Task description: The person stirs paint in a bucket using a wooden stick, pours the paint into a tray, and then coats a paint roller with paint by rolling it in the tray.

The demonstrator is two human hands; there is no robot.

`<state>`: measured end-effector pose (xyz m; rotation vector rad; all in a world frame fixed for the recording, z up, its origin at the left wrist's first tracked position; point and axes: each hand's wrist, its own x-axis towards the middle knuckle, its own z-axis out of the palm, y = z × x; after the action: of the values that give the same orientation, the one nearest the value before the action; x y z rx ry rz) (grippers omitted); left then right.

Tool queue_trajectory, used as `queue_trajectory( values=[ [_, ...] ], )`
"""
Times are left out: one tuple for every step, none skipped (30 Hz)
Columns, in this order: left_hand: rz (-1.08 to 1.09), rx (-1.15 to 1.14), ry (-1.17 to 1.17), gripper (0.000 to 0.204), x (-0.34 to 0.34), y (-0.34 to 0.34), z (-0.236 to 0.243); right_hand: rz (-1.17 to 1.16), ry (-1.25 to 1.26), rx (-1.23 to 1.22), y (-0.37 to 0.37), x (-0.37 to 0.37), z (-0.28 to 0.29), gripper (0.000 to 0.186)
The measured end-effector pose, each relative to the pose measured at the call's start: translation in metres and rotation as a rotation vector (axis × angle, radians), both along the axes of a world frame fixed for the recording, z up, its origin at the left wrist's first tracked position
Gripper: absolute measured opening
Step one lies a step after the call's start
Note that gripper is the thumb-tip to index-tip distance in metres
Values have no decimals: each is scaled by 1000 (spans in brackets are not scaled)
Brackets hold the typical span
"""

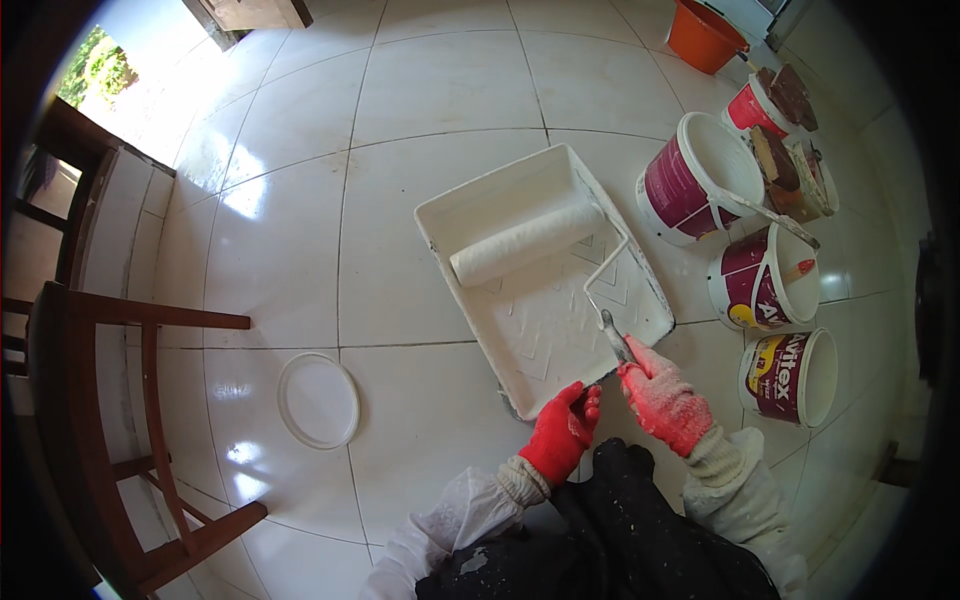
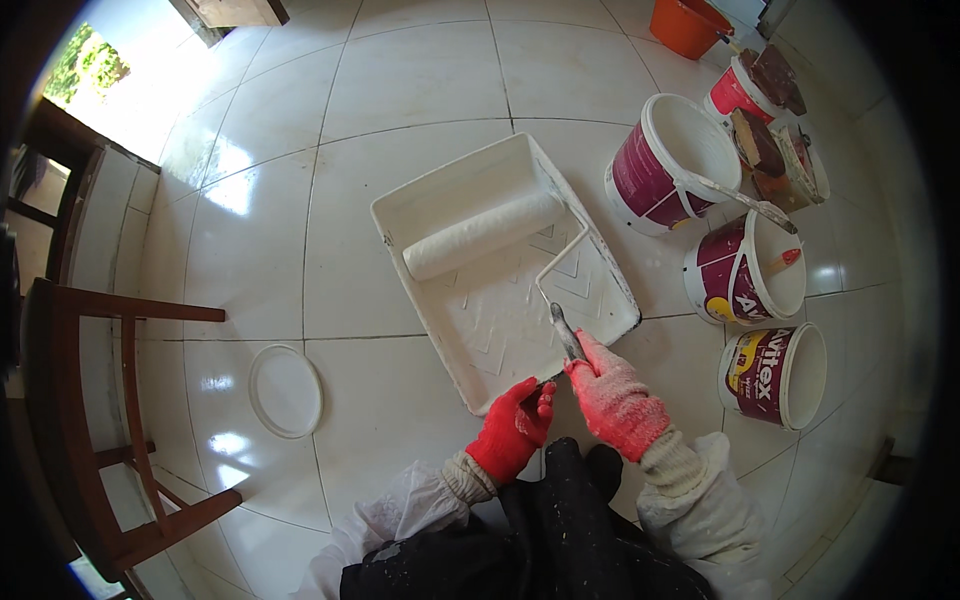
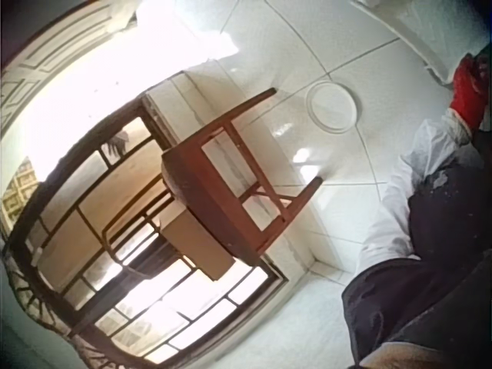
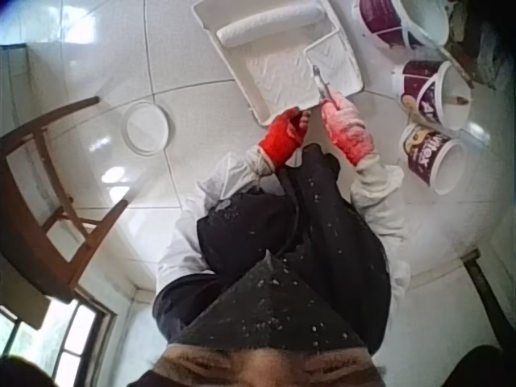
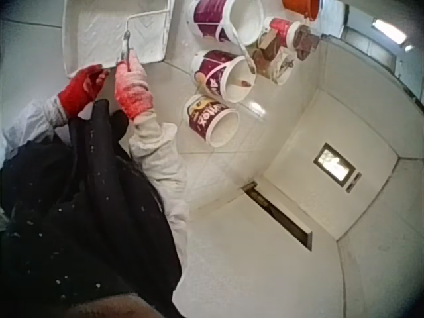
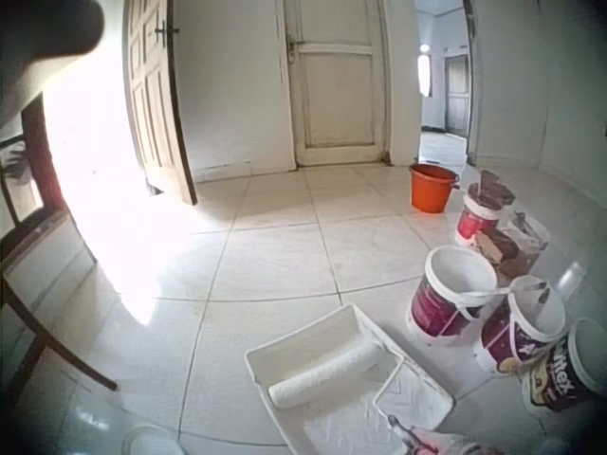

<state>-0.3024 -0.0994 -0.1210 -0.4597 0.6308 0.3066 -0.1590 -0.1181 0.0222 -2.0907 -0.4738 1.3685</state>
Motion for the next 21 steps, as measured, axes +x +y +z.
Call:
queue_trajectory(
  values=[
    [1, 9, -24, 19, 1, -1, 0, 11, -24, 4, 3, 1, -6, 47],
    [4, 22, -44, 19, 2, -1, 1, 24, -45, 11, 7, 2, -13, 47],
    [3, 23, -46, 19, 4, -2, 2, 23, -47, 11, 12, 3, -20, 47],
    [3, 43, -9, 19, 4, -2, 4, 65, -101, 10, 18, 3, -29, 47],
    [4, 64, 27, 20, 4, -2, 5, 107, -156, 9, 25, 3, -32, 47],
    [6, 63, 30, 20, 4, -1, 5, 109, -153, 9, 31, 2, -31, 47],
    [5, 79, 38, 19, 4, -2, 5, 105, -144, 9, 39, -1, -25, 47],
    [4, 96, 46, 19, 4, -2, 5, 100, -135, 9, 44, -2, -22, 47],
    [5, 97, 45, 19, 4, -2, 5, 101, -136, 10, 45, 0, -31, 47],
    [2, 96, 49, 19, 4, -2, 5, 112, -185, 44, 48, 1, -43, 47],
    [-1, 96, 51, 19, 4, -3, 5, 123, -235, 77, 50, 2, -50, 47],
    [0, 95, 50, 19, 6, -3, 6, 125, -237, 77, 50, 5, -53, 47],
    [1, 99, 68, 19, 6, -3, 5, 130, -230, 32, 57, 2, -47, 48],
    [1, 102, 86, 19, 5, -3, 5, 135, -223, -12, 62, 0, -45, 49],
    [5, 101, 93, 19, 4, -3, 5, 139, -217, -11, 64, 0, -49, 49],
    [4, 104, 99, 19, 5, -4, 5, 155, -251, 4, 63, 2, -53, 50],
    [2, 108, 105, 19, 6, -4, 6, 171, -284, 20, 63, 3, -54, 50],
    [0, 107, 103, 19, 6, -4, 6, 169, -287, 18, 62, 3, -53, 50],
    [11, 65, 63, 18, 5, -3, 4, 187, -327, 35, 62, 0, -49, 50],
    [22, 23, 24, 18, 4, -3, 1, 205, -368, 52, 60, -2, -48, 50],
    [21, 23, 24, 18, 4, -3, 0, 204, -368, 52, 57, -4, -49, 50]
  ],
)
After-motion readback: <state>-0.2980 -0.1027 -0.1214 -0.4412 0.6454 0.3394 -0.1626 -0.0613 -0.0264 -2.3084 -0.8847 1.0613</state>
